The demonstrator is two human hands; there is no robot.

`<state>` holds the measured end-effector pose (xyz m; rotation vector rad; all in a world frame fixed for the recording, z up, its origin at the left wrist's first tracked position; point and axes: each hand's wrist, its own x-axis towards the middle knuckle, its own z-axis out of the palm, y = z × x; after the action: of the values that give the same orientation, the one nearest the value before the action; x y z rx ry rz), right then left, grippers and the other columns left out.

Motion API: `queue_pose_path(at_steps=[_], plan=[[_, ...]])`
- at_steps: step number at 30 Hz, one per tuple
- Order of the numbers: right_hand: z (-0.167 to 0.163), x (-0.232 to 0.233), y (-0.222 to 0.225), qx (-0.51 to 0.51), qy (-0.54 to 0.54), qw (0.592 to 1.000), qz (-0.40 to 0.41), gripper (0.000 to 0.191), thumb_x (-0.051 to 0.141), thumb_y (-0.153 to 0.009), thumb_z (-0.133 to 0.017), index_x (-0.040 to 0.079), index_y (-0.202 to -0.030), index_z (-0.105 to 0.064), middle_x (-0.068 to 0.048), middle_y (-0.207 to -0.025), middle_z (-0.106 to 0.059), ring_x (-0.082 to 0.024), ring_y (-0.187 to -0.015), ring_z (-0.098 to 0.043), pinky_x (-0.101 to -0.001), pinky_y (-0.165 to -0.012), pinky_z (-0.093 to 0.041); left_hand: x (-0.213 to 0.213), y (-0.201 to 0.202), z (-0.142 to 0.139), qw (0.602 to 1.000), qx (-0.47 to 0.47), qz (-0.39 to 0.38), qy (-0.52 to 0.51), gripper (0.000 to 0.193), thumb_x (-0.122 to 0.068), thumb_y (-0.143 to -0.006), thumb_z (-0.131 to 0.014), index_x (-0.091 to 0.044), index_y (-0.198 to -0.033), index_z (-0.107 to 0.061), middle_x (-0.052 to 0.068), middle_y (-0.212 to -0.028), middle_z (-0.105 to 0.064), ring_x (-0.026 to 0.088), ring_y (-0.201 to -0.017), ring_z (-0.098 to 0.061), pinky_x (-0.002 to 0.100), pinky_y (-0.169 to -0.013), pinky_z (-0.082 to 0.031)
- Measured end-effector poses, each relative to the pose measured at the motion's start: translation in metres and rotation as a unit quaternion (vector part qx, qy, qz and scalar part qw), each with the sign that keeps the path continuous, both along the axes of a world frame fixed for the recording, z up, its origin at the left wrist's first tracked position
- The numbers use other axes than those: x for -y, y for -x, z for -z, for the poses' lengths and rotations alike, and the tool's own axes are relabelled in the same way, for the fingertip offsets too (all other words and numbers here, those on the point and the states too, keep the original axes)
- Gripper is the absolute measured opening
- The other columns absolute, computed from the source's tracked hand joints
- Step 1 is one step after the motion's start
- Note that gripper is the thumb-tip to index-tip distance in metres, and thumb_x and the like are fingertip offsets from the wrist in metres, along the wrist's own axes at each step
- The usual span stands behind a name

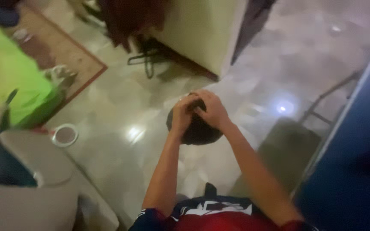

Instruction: The person pulls a full black trash bag out of a bin, ties the bag closed, and carries it through the house toward the exit. They then take a fresh trash bag, open it, and fit it into a small bin next to a sink.

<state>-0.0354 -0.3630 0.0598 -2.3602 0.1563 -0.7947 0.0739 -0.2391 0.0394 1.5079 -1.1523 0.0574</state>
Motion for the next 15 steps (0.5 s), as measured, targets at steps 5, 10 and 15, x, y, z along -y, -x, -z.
queue_pose_path(at_steps=[5,10,15], plan=[[0.003,0.015,0.032,-0.014,-0.006,0.995,0.096,0.055,0.02,-0.086,-0.072,0.01,-0.138,-0.056,-0.016,-0.139,-0.06,-0.039,-0.131,-0.052,-0.0481,-0.112,-0.039,0.034,0.02,-0.007,0.997,-0.018,0.066,-0.03,0.035,0.008,-0.084,-0.06,-0.005,-0.114,-0.073,0.014,-0.113,-0.075,0.032,-0.105,-0.072,0.039,-0.095,-0.054],[0.005,0.028,0.055,0.012,-0.033,0.988,0.153,0.052,0.018,-0.087,-0.071,0.013,-0.137,-0.057,-0.012,-0.14,-0.061,-0.036,-0.134,-0.054,-0.046,-0.116,-0.04,0.068,0.028,-0.008,0.989,0.004,0.127,-0.069,0.038,0.008,-0.084,-0.056,-0.007,-0.114,-0.075,0.015,-0.11,-0.075,0.033,-0.102,-0.072,0.039,-0.092,-0.055],[-0.001,0.047,0.079,0.014,-0.028,0.977,0.213,0.055,0.015,-0.085,-0.071,0.01,-0.138,-0.055,-0.015,-0.138,-0.06,-0.038,-0.133,-0.052,-0.0475,-0.115,-0.038,0.109,0.043,-0.003,0.976,-0.026,0.216,-0.017,0.033,0.007,-0.087,-0.055,-0.006,-0.11,-0.074,0.014,-0.109,-0.076,0.032,-0.102,-0.072,0.039,-0.093,-0.056]])
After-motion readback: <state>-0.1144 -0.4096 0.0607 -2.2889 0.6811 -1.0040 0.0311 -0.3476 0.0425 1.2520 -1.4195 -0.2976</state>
